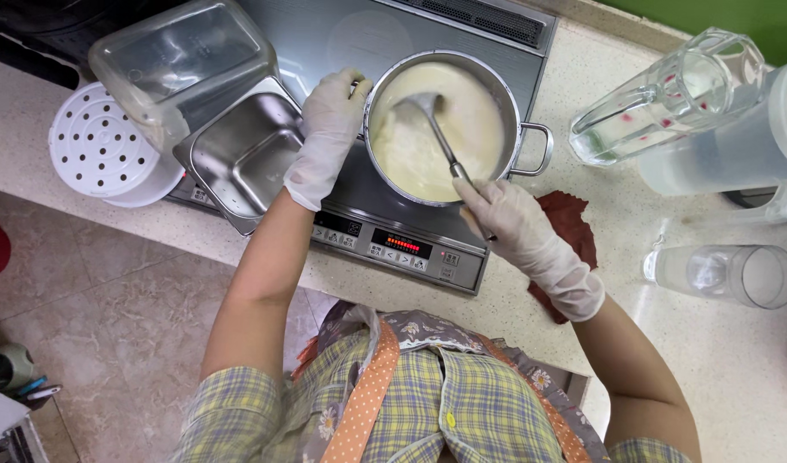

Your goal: The person stirs a creamy mixture in a pot on an induction cooktop using a ladle. They briefly add liquid from a kettle and continue stirring. The mixture thickens over time.

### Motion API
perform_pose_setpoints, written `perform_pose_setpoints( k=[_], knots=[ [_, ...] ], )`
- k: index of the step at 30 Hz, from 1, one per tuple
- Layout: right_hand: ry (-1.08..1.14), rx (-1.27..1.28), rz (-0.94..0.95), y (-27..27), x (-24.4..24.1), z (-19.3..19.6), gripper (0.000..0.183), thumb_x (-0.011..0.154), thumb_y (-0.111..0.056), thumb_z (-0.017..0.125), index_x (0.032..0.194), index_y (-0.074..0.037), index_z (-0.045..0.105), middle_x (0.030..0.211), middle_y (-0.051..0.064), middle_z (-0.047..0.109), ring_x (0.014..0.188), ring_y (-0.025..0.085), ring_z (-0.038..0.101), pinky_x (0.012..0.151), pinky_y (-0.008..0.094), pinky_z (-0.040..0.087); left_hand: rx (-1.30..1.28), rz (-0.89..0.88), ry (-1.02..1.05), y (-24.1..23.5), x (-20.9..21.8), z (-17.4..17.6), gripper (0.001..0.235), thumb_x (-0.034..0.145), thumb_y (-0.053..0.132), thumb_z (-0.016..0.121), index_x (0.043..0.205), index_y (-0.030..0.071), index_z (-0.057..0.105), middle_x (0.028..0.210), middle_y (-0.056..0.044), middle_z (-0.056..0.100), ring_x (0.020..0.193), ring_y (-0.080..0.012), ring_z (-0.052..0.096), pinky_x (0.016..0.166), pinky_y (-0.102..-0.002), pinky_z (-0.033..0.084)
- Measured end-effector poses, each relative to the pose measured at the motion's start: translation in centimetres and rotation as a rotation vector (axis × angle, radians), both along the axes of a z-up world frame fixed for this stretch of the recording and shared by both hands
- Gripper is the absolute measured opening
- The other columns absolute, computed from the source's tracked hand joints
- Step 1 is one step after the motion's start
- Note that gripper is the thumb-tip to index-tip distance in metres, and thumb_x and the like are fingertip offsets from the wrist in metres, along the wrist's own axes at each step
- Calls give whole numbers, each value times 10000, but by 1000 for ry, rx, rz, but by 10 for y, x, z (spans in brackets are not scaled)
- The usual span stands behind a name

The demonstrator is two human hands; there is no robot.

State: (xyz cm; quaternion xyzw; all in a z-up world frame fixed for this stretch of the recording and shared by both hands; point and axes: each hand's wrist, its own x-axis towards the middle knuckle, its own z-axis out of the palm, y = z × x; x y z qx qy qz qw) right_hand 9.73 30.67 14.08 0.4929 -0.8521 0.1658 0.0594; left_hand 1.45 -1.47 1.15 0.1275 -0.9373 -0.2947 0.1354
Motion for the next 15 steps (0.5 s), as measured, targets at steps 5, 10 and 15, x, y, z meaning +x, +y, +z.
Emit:
perform_pose_setpoints(
  k=[5, 10, 15],
  knots=[
    [-44, 123, -80, 24, -3, 31, 422, 884, -134, 734, 1265, 2, 617, 890, 160, 667, 778, 326, 654, 716, 446, 537, 131, 108, -101, 3, -1, 9, 275, 897, 457, 711, 1045, 230, 759, 906, -90, 750, 851, -299, 719, 741, -445, 539],
    [-234, -60, -190, 48, 11, 65, 254, 875, -134, 767, 1111, -44, 731, 724, 123, 686, 613, 238, 661, 593, 353, 523, 135, 134, -117, 6, 1, 16, 283, 892, 471, 715, 1043, 235, 759, 886, -88, 752, 822, -298, 720, 713, -448, 540],
    [-616, -395, -385, 37, 25, 51, 208, 958, -68, 718, 1160, -70, 763, 902, 100, 777, 761, 191, 711, 687, 272, 555, 125, 133, -116, 7, 2, 16, 295, 904, 481, 709, 1058, 233, 754, 886, -100, 746, 834, -308, 714, 722, -455, 535]
  ],
)
